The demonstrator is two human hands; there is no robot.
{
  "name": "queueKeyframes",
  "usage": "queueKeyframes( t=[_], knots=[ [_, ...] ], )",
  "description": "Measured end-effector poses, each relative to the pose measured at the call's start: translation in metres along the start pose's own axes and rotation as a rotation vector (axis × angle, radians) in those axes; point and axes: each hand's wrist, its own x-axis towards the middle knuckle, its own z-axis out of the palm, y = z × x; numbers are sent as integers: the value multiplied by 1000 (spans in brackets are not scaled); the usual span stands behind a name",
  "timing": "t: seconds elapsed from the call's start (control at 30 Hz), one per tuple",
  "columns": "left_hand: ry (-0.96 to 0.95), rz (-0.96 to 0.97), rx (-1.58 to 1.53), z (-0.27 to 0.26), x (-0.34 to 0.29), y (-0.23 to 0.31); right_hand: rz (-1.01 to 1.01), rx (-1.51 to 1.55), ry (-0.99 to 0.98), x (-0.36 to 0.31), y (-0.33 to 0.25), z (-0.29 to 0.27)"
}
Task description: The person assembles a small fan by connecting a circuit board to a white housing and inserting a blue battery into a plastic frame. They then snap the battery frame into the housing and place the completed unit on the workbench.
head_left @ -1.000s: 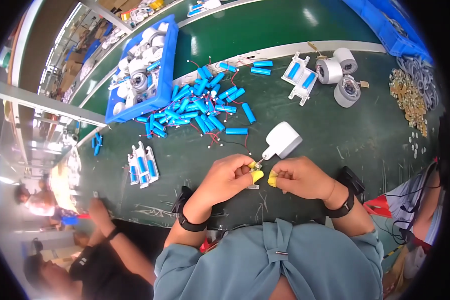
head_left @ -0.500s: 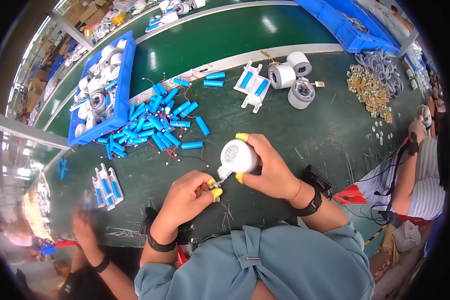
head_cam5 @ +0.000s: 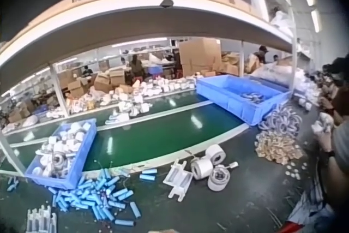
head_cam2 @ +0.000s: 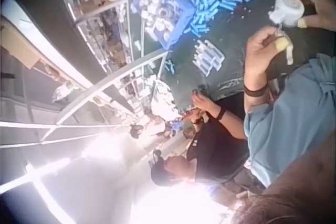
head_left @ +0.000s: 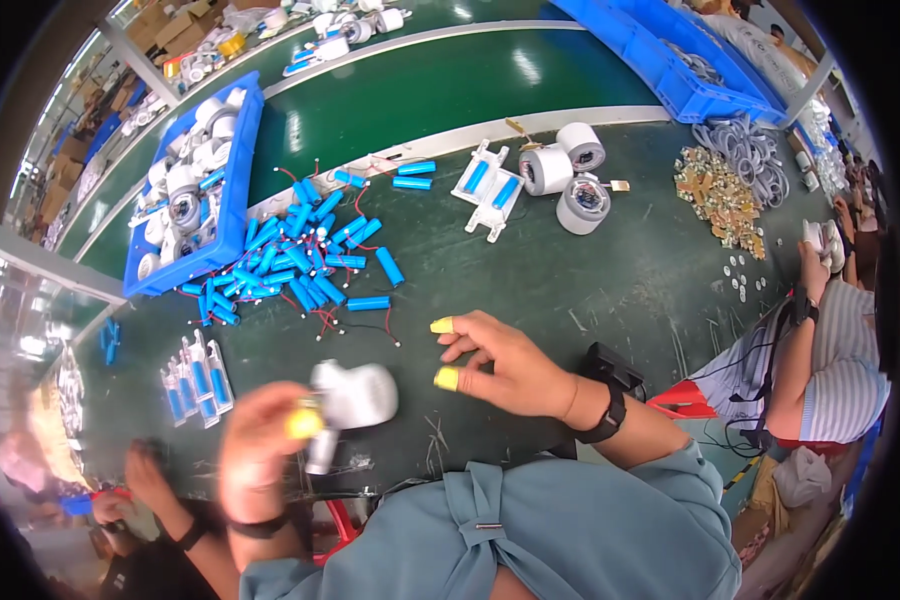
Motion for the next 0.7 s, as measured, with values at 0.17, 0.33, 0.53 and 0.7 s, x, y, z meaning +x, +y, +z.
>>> queueKeyframes(
  t=[0.17, 0.33, 0.53, 0.7],
  knots=[
    [584, 307, 364, -111, -53, 50, -117, -726, 484, 13, -1, -48],
    [843, 208, 582, -288, -76, 95, -44, -1155, 520, 41, 7, -82],
    [1026, 259, 579, -515, -142, 91, -133, -1133, 457, 47, 13, -79],
    [1201, 355, 1273, -333, 3, 22, -29, -1220, 503, 33, 19, -83]
  ],
)
